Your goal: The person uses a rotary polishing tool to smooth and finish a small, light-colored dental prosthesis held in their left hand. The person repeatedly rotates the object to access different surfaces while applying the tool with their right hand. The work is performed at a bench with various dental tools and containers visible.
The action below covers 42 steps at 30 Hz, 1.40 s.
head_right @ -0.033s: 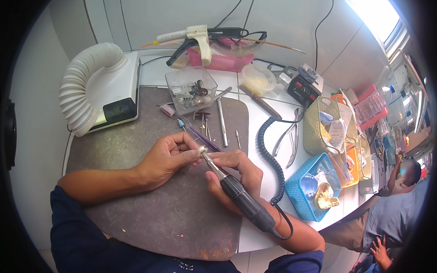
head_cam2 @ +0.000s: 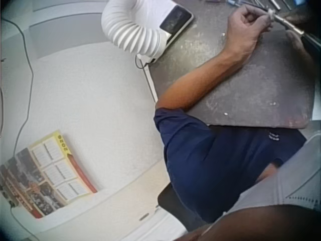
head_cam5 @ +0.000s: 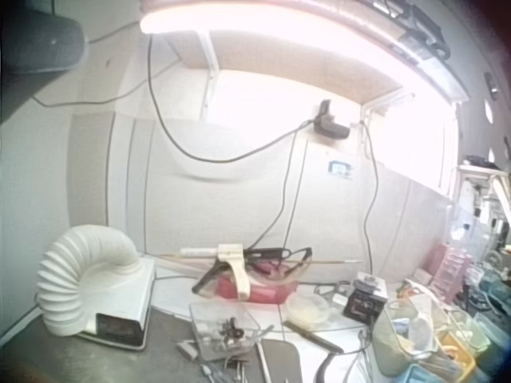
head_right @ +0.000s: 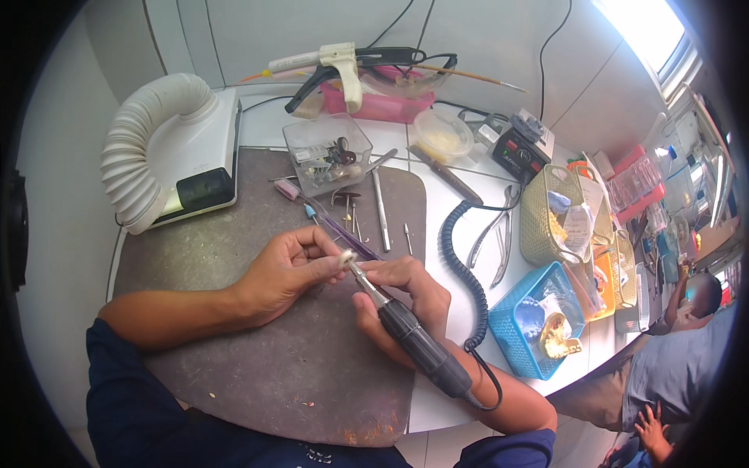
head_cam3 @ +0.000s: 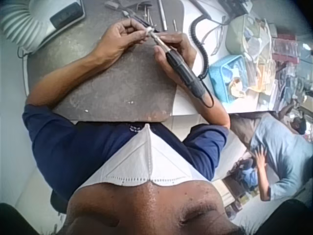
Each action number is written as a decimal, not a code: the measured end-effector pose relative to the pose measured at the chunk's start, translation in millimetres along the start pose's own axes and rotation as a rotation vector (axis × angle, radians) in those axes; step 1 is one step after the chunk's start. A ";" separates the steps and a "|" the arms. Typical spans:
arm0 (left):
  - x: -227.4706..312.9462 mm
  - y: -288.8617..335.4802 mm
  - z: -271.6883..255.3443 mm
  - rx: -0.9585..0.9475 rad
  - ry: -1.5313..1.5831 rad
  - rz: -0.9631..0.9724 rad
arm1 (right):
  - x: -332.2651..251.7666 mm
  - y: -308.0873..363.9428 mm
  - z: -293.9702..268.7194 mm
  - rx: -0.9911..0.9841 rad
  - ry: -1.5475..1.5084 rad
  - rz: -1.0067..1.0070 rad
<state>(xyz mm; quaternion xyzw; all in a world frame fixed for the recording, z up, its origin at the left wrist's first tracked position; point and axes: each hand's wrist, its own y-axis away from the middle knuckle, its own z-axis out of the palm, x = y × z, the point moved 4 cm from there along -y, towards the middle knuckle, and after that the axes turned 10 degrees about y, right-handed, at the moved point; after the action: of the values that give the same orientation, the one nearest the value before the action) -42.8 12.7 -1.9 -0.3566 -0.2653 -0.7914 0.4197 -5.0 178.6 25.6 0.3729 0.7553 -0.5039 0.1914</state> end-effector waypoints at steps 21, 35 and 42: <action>-0.5 -0.4 -1.6 -0.013 0.009 0.007 | -0.4 -1.7 0.6 0.018 0.042 0.030; -0.4 -0.5 -1.1 -0.029 0.042 0.001 | 1.2 0.2 -1.0 0.006 0.033 -0.011; -1.5 -1.0 -3.4 -0.051 0.024 0.023 | 0.5 -0.3 1.0 0.026 0.042 0.103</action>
<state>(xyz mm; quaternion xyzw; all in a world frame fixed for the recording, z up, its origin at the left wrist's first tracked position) -44.3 11.5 -5.3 -0.3605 -0.2359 -0.7973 0.4226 -5.7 177.8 25.0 0.4244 0.7324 -0.4949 0.1963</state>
